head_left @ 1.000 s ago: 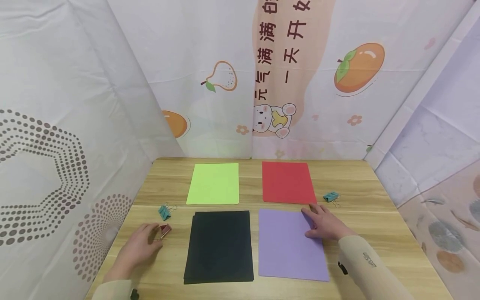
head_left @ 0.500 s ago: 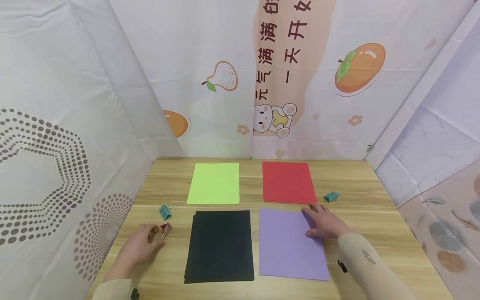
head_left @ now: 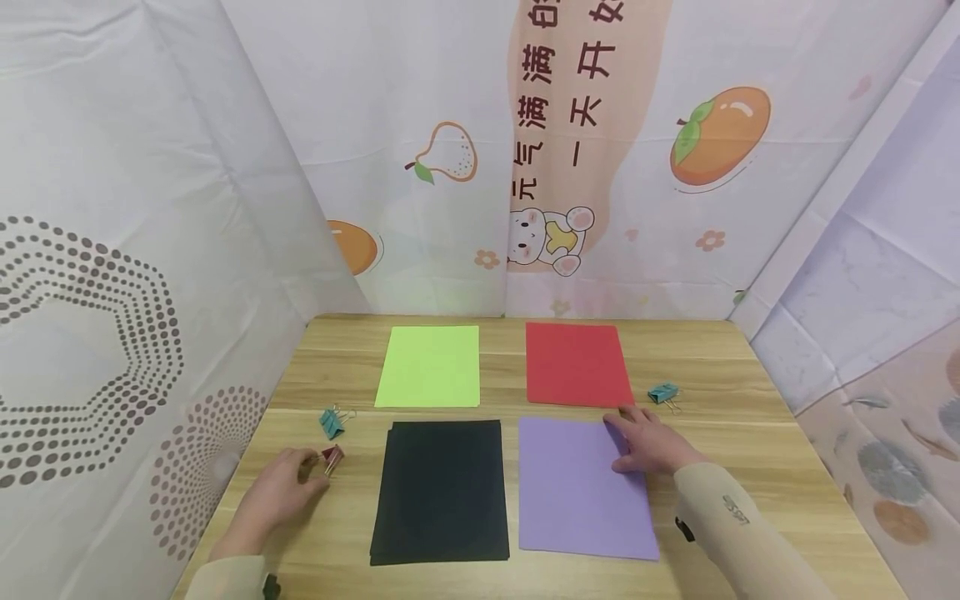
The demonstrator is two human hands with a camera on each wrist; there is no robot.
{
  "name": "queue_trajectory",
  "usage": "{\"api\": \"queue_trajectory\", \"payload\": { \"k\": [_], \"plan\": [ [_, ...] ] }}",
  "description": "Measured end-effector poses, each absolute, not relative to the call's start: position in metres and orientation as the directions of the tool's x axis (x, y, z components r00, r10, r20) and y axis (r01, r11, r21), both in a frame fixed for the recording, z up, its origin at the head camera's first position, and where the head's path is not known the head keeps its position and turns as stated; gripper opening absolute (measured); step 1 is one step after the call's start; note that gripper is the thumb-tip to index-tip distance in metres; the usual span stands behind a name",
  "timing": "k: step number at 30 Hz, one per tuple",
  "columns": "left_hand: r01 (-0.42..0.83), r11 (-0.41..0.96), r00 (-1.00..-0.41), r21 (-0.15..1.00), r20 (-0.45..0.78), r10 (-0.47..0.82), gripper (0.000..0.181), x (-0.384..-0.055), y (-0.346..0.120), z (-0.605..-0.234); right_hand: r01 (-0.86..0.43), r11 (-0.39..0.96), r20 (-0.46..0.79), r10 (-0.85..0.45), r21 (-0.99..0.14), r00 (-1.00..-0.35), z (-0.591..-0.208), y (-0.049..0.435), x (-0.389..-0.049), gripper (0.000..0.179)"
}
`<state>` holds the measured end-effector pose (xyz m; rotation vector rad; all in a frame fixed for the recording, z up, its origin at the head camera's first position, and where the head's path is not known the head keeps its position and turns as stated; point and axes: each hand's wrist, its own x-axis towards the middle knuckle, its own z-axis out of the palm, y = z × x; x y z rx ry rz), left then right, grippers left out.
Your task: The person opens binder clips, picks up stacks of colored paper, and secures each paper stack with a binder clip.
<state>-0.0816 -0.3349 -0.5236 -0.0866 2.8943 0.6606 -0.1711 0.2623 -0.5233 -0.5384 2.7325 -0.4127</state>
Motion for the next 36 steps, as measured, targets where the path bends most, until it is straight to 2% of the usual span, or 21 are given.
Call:
{"api": "queue_trajectory", "payload": {
  "k": [19, 36],
  "plan": [
    [-0.079, 0.905, -0.987, 0.418, -0.158, -0.013, 0.053, -0.081, -0.332, -0.523, -0.404, 0.869, -0.219, -0.469, -0.285, -0.855, -0.52, 0.245, -0.177, 0.079],
    [-0.082, 0.899, -0.987, 0.43, -0.163, -0.012, 0.049, -0.084, -0.32, -0.519, -0.361, 0.889, -0.257, -0.432, -0.283, -0.864, -0.526, 0.244, -0.178, 0.078]
  ]
}}
